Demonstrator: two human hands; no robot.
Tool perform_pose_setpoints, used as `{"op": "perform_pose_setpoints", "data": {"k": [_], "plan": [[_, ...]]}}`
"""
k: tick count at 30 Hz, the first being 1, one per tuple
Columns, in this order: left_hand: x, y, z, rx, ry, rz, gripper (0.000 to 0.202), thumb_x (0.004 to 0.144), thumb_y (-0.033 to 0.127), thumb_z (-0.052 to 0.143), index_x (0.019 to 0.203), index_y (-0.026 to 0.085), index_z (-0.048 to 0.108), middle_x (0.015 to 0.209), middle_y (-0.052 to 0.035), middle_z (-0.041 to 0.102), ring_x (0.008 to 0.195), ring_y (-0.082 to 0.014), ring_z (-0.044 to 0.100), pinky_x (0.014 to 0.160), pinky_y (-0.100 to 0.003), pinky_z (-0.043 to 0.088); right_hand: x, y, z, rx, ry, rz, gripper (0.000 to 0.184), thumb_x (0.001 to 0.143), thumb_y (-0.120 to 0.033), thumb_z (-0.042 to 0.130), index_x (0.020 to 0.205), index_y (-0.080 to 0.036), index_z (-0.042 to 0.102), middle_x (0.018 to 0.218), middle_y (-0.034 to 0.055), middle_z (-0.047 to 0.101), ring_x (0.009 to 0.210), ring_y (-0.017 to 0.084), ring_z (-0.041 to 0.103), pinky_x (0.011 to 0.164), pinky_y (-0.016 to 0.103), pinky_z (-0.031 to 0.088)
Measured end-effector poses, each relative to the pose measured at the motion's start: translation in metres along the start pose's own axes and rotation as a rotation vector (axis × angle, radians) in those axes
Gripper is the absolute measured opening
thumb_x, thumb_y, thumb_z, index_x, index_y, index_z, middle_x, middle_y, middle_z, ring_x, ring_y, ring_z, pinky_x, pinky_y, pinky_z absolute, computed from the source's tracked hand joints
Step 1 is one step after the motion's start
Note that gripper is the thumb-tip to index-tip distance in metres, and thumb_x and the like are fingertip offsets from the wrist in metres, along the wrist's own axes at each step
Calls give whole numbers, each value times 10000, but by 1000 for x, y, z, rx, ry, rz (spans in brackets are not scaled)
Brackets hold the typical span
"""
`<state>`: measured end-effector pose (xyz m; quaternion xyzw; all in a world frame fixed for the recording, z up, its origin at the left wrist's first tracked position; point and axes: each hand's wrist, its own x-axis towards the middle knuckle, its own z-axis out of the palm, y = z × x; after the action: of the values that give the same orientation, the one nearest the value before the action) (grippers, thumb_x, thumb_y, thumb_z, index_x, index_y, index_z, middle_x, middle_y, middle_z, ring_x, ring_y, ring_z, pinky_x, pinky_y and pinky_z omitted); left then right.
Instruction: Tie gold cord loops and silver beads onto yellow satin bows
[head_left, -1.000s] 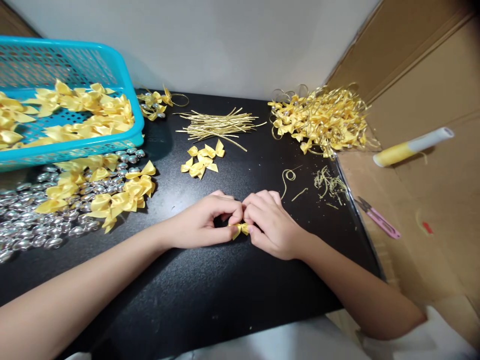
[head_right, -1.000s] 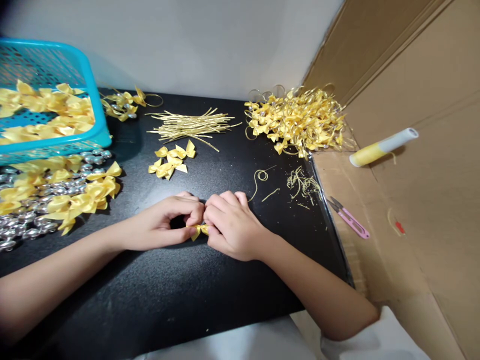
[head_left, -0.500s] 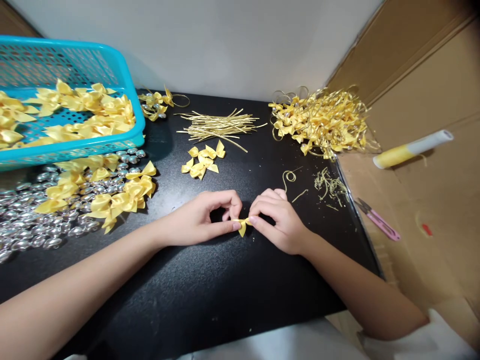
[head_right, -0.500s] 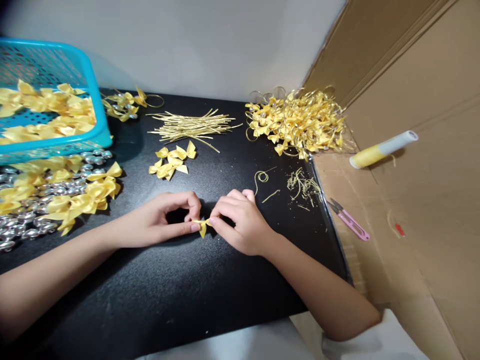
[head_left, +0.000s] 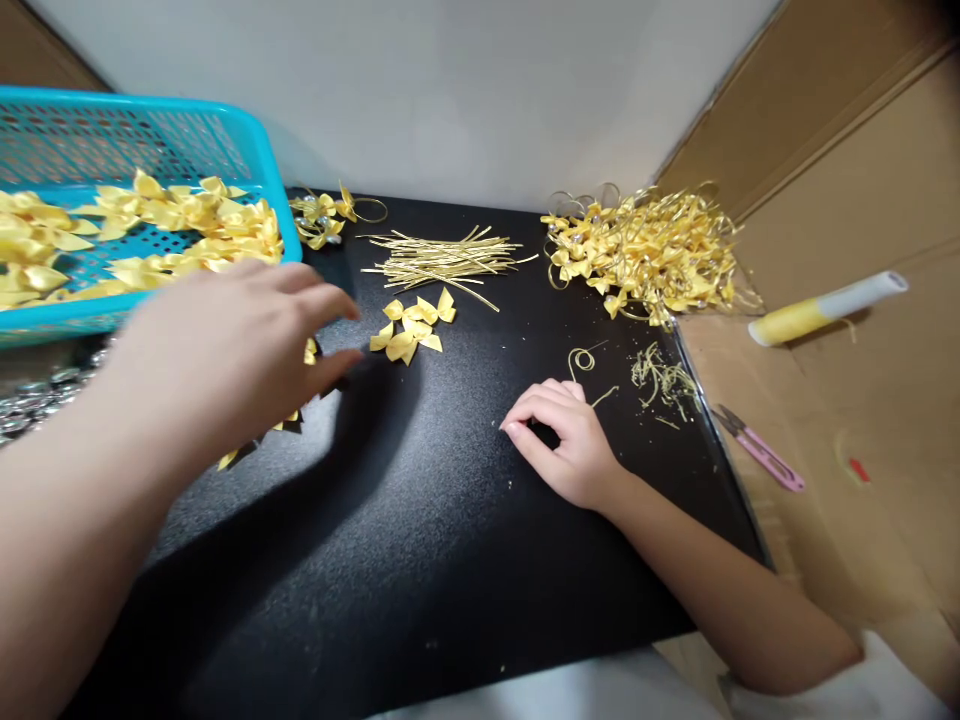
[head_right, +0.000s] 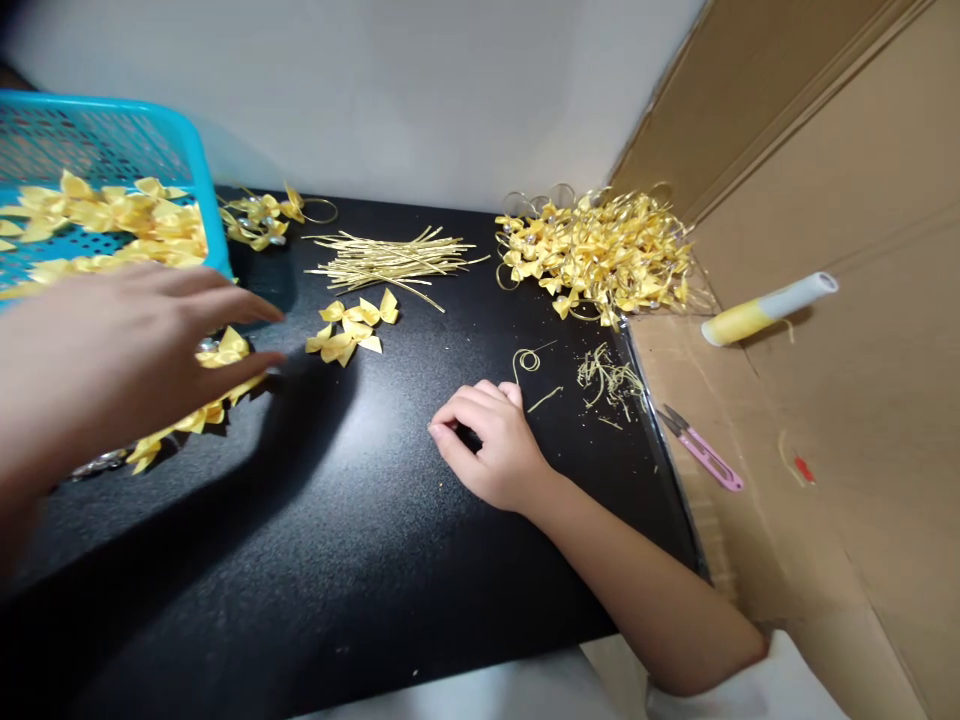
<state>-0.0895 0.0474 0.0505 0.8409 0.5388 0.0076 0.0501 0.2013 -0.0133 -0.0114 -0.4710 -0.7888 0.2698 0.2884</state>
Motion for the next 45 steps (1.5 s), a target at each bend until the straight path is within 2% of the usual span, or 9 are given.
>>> {"op": "perform_pose_setpoints", "data": {"k": [6,10,14,17,23,28,35,40,45], "plan": [[16,30,17,279,-77,123,171,908,268,538,918,159,669,981,-98,686,907,-283,599,672,-348,375,1,1,0,3,3,0,197,903,-240,520,725,-206,599,750,-15,670,740,136,569,801,357,317],[15,33,27,131,-66,81,169,847,351,607,750,217,640,738,-41,697,679,-233,625,576,-313,352,0,1,0,13,15,-12,170,887,-222,547,728,-202,603,739,-24,656,741,129,568,803,351,313],[10,52,31,-228,-152,67,167,853,385,574,916,235,615,647,5,698,503,-176,587,488,-269,325,-1,-1,1,-3,14,-35,128,857,-233,606,733,-201,618,730,-26,646,748,132,568,813,352,304],[8,58,29,-425,-175,172,235,894,355,511,1075,220,577,691,13,695,543,-163,606,519,-258,387,-1,-1,1,-29,-1,-42,113,844,-275,644,757,-203,635,727,-26,644,759,138,564,819,354,289],[8,54,26,-330,-65,379,302,843,362,604,1094,196,626,1042,-79,650,950,-247,625,783,-344,481,-1,-2,0,-62,-23,-34,101,820,-292,650,780,-203,626,750,-23,652,782,146,555,823,359,260],[2,74,33,-317,-117,461,264,842,406,643,990,188,629,957,-62,633,890,-242,596,772,-360,455,-3,-1,-1,-177,-116,-123,141,740,-244,657,877,-217,636,907,-7,675,880,179,525,828,378,229],[-1,82,52,-315,-18,535,151,877,319,614,941,183,617,887,-34,661,814,-206,584,695,-324,395,-1,4,0,-243,-103,-185,142,926,-248,531,840,-205,636,876,-9,689,847,162,513,798,378,228],[-5,86,57,-619,85,433,154,938,249,527,883,169,648,807,-16,679,730,-139,583,669,-270,412,-1,1,-4,-98,-62,-157,118,938,-270,546,890,-208,635,896,1,700,863,163,557,823,381,273],[-7,90,54,-919,-4,199,158,913,289,581,859,172,673,686,25,632,585,-91,508,538,-202,400,-3,0,-2,86,102,-154,22,883,-240,622,883,-219,617,794,-2,708,771,155,626,806,368,382]]}}
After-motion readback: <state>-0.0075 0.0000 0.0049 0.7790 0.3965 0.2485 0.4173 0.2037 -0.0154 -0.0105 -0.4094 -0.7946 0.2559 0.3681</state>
